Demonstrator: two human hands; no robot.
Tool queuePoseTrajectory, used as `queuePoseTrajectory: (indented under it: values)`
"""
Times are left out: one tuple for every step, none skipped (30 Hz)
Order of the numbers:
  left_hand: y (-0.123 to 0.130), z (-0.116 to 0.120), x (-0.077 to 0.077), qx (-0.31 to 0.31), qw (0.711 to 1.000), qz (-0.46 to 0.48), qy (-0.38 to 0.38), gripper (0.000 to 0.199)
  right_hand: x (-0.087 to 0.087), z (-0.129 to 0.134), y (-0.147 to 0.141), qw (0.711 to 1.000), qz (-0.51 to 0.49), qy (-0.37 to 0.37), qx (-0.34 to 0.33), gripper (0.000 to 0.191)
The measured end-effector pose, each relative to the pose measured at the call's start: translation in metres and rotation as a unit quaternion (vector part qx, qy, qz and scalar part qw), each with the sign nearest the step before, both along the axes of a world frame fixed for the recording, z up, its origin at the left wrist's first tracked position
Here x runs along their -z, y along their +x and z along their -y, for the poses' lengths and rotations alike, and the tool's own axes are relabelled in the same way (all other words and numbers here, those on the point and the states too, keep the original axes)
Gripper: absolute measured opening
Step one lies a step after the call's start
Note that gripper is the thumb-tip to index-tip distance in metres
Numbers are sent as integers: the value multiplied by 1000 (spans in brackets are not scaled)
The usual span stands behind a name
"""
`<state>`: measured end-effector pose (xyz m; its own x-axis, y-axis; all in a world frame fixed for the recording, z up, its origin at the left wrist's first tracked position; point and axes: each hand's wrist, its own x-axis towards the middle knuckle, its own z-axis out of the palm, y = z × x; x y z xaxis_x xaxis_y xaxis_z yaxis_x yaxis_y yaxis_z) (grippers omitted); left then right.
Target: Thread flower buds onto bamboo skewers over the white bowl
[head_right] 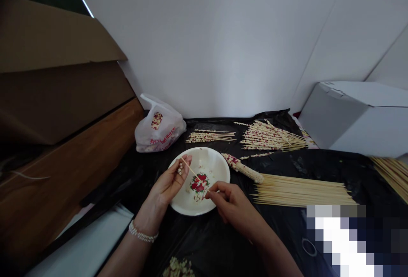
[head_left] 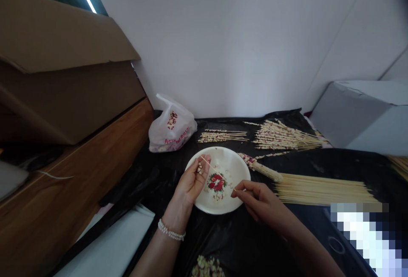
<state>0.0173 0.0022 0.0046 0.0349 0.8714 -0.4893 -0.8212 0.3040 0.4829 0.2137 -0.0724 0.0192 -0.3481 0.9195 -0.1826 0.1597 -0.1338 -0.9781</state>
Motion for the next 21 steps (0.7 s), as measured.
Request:
queuePoseTrajectory:
  values:
    - [0,0,0,3,1000,-5,0,21,0,0,0,1000,0,1,0,29]
    - [0,1,0,7,1000,-10,2,26,0,0,0,1000,0,3,-1,30]
    - [0,1,-1,11,1000,-14,6,30,0,0,0,1000,2,5,-3,30]
    - [1,1,-1,14,1000,-17,11,33,-1,0,0,1000,4,7,-4,31]
    - [1,1,-1,15,1000,-20,16,34,-1,1,0,1000,7,8,-4,31]
    - [1,2,-1,15,999,-21,20,34,-2,1,-1,1000,10,8,-4,31]
    - [1,2,-1,14,999,-23,22,31,-2,1,-1,1000,13,7,-5,30]
    - [1,2,-1,13,999,-25,22,28,-3,1,-1,1000,14,5,-5,29]
    - [1,2,-2,12,999,-28,22,25,-3,1,-1,1000,15,4,-4,29]
    - [1,2,-2,10,999,-32,23,23,-3,1,-1,1000,16,5,-4,29]
    - [1,2,-2,8,999,-37,25,22,-2,1,-2,1000,15,6,-4,29]
    - [1,2,-3,4,999,-40,27,21,-2,1,-2,1000,14,8,-3,29]
    - [1,2,-4,0,999,-41,28,21,-1,1,-2,1000,14,11,-4,30]
    - [0,3,-4,-6,999,-40,29,22,0,1,-2,1000,15,14,-4,30]
    - [0,3,-5,-13,999,-37,30,23,0,1,-2,1000,18,15,-5,31]
    - [0,3,-5,-18,999,-35,32,24,0,1,-2,1000,20,14,-6,31]
    - [0,3,-6,-22,999,-34,34,25,0,1,-2,1000,23,13,-7,32]
    - [-1,2,-6,-25,998,-35,37,26,0,0,-2,1000,25,11,-6,32]
    - [-1,2,-6,-26,998,-36,41,26,0,0,-3,1000,28,10,-4,32]
    - [-2,1,-5,-29,998,-37,44,25,0,0,-3,1000,29,10,-4,32]
    - [-2,1,-5,-30,998,-39,46,24,0,0,-3,999,30,10,-5,31]
